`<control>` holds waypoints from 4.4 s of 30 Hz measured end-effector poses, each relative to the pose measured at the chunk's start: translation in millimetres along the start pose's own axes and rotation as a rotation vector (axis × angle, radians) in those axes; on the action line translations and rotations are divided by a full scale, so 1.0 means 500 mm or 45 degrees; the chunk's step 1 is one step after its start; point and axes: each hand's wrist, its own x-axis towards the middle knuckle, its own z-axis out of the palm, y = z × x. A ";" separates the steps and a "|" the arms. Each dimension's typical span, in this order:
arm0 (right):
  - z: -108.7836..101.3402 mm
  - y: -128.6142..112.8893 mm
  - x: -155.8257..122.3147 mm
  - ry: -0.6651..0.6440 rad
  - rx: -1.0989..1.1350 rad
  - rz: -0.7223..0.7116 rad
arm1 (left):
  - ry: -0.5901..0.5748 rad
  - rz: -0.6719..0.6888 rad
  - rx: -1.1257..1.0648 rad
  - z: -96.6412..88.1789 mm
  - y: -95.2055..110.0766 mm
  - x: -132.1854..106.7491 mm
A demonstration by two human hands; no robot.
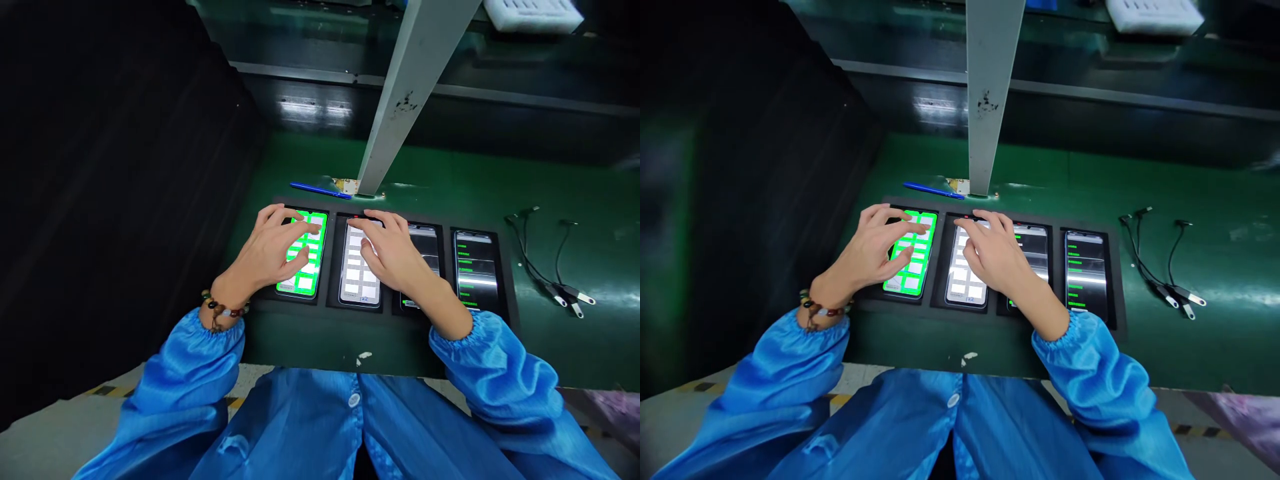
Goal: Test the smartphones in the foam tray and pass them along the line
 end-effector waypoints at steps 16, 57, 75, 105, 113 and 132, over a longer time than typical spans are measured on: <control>0.018 -0.078 -0.164 -0.114 0.050 -0.342 | 0.290 -0.111 -0.171 0.004 -0.033 -0.007; 0.006 -0.049 0.005 0.003 -0.135 0.127 | 0.288 -0.150 -0.244 -0.002 -0.022 -0.015; -0.019 -0.044 -0.076 -0.008 -0.096 0.132 | 0.299 -0.201 -0.209 -0.004 -0.022 -0.017; 0.008 -0.041 -0.058 -0.032 -0.177 -0.003 | 0.261 -0.222 -0.176 -0.009 -0.021 -0.019; -0.016 -0.030 -0.106 0.122 -0.358 0.208 | 0.315 -0.187 -0.194 -0.003 -0.026 -0.020; -0.014 -0.222 -0.266 -0.145 -0.310 0.274 | 0.371 -0.145 -0.198 0.009 -0.029 -0.017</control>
